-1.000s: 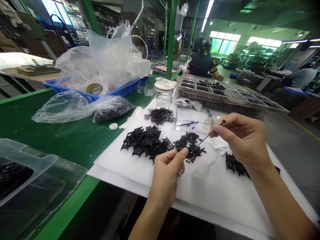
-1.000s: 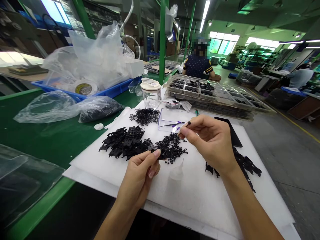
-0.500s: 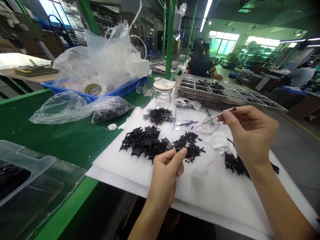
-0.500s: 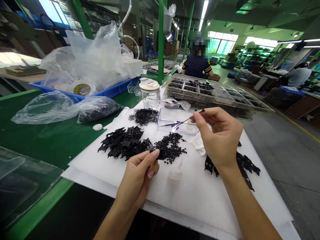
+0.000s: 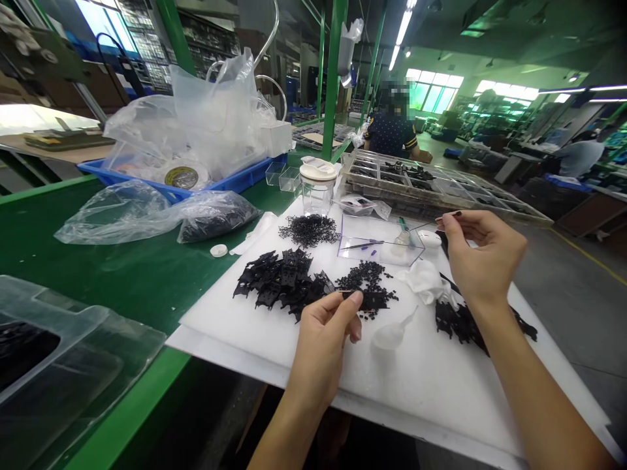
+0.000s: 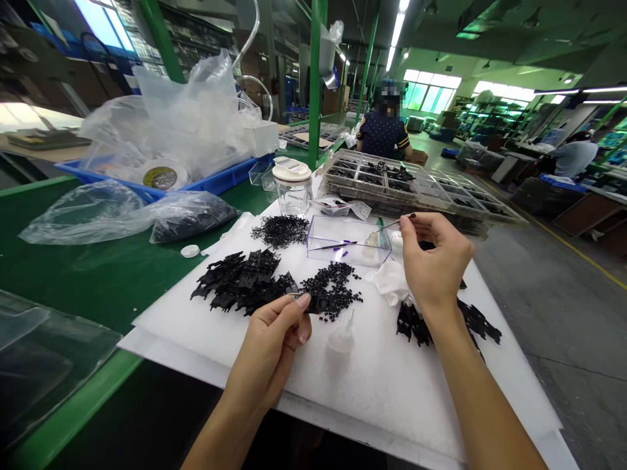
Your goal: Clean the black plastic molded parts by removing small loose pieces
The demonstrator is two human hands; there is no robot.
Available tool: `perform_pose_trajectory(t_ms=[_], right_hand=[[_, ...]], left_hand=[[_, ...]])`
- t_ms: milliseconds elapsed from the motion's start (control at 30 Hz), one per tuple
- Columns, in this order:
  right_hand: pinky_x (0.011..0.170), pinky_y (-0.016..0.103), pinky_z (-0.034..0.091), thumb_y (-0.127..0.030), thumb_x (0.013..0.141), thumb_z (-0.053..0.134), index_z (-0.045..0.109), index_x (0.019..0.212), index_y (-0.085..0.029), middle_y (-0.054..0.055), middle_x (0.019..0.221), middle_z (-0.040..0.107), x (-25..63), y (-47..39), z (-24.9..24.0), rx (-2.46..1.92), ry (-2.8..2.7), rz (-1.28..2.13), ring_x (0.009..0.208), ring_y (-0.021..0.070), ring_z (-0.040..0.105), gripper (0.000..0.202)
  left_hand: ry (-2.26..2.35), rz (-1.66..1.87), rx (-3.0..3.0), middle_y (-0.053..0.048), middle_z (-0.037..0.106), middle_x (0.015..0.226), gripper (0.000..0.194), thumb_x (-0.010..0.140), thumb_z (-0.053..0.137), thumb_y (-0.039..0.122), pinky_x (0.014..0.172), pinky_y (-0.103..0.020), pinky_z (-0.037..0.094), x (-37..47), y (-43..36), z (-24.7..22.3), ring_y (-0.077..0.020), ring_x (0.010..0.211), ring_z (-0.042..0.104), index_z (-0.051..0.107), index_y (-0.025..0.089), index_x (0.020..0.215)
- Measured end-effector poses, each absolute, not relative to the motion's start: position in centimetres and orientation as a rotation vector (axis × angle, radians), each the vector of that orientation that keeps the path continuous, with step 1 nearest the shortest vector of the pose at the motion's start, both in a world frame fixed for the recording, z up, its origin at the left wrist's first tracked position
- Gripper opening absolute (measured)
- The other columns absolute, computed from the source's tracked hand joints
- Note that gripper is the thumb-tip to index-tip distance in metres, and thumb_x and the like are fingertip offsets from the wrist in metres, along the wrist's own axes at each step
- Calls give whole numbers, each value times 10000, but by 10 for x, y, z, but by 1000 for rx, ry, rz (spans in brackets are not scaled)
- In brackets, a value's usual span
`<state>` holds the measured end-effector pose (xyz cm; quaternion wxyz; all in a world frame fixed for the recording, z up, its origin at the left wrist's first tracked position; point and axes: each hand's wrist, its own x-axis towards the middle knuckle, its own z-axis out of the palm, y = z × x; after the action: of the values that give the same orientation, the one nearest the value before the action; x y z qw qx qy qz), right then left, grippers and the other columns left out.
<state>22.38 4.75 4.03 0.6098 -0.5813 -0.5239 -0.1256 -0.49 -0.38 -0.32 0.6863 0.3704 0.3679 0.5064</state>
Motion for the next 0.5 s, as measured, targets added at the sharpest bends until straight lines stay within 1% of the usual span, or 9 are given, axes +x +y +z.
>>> perform_pose_trajectory(t_ms=[233, 367, 433, 500], right_hand=[[723, 385, 614, -375, 878, 757, 758, 907, -178, 59, 821, 772, 230, 54, 34, -1357, -1205, -267, 736, 250, 742, 199], [729, 392, 612, -383, 858, 761, 759, 896, -176, 72, 830, 778, 232, 55, 33, -1422, -1218, -170, 729, 250, 739, 210], [738, 397, 612, -384, 855, 758, 759, 875, -174, 75, 810, 776, 231, 55, 33, -1444, -1236, -122, 726, 249, 738, 211], [742, 402, 613, -395, 855, 752, 756, 848, -175, 76, 791, 774, 231, 56, 34, -1448, -1246, -90, 723, 252, 741, 221]], left_hand=[[807, 1137, 845, 22, 512, 557, 427, 889, 741, 391, 647, -278, 336, -6, -2, -6, -135, 614, 395, 533, 196, 571], [796, 1146, 842, 17, 535, 564, 389, 893, 734, 418, 655, -266, 356, -5, -4, -3, -130, 614, 420, 594, 183, 617], [794, 1163, 839, 18, 540, 564, 396, 903, 719, 441, 640, -259, 355, -4, -6, -2, -122, 594, 427, 605, 181, 626], [799, 1175, 848, 27, 506, 520, 454, 916, 703, 463, 592, -258, 330, -3, -8, -2, -107, 533, 387, 577, 183, 582]])
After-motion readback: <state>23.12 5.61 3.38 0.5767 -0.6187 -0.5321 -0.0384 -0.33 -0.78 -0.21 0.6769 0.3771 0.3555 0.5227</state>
